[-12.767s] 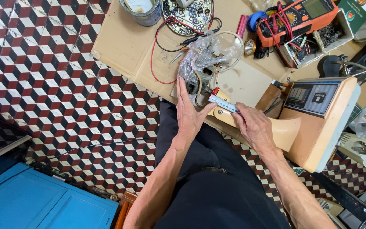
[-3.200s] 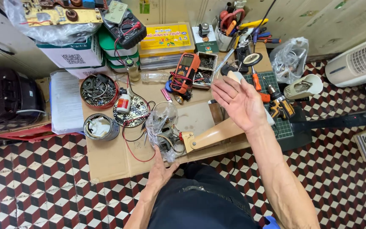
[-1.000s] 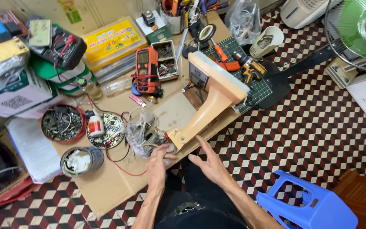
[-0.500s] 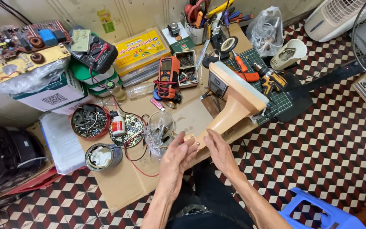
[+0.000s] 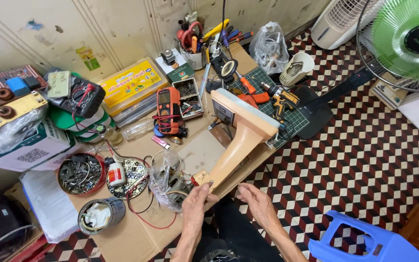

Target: Measure an appliance component with a ruler and mark it with a pen, then retrieve and inspect a power drill.

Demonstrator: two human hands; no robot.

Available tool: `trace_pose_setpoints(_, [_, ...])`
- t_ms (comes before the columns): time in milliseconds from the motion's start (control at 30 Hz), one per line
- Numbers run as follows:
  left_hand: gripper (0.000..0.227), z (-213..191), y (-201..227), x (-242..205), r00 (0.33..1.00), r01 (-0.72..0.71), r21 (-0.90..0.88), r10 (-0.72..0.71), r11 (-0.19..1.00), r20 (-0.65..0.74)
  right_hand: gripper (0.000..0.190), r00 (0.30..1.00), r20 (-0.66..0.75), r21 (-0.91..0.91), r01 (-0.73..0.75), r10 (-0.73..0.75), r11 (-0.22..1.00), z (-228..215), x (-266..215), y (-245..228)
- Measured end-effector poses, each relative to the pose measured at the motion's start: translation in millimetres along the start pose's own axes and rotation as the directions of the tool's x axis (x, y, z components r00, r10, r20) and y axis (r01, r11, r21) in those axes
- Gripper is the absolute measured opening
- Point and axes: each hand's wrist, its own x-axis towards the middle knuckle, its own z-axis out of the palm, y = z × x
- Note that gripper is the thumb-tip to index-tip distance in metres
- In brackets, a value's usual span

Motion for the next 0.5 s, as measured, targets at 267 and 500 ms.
trace_pose_setpoints(267, [0.038, 12, 0, 5, 0.996, -0.080, 0.021, 0.081, 0.997, -0.043, 0.048, 0.998, -0.052, 0.156, -0.013, 0.022, 0.988, -16, 13, 52])
trace_pose_setpoints(500, [0.042, -14, -26, 3, 0.979, -0.025, 0.065, 0.038, 0.998, -0.199, 0.038, 0.996, 0.080, 0.190, 0.025, -0.041, 0.981, 3, 9, 32])
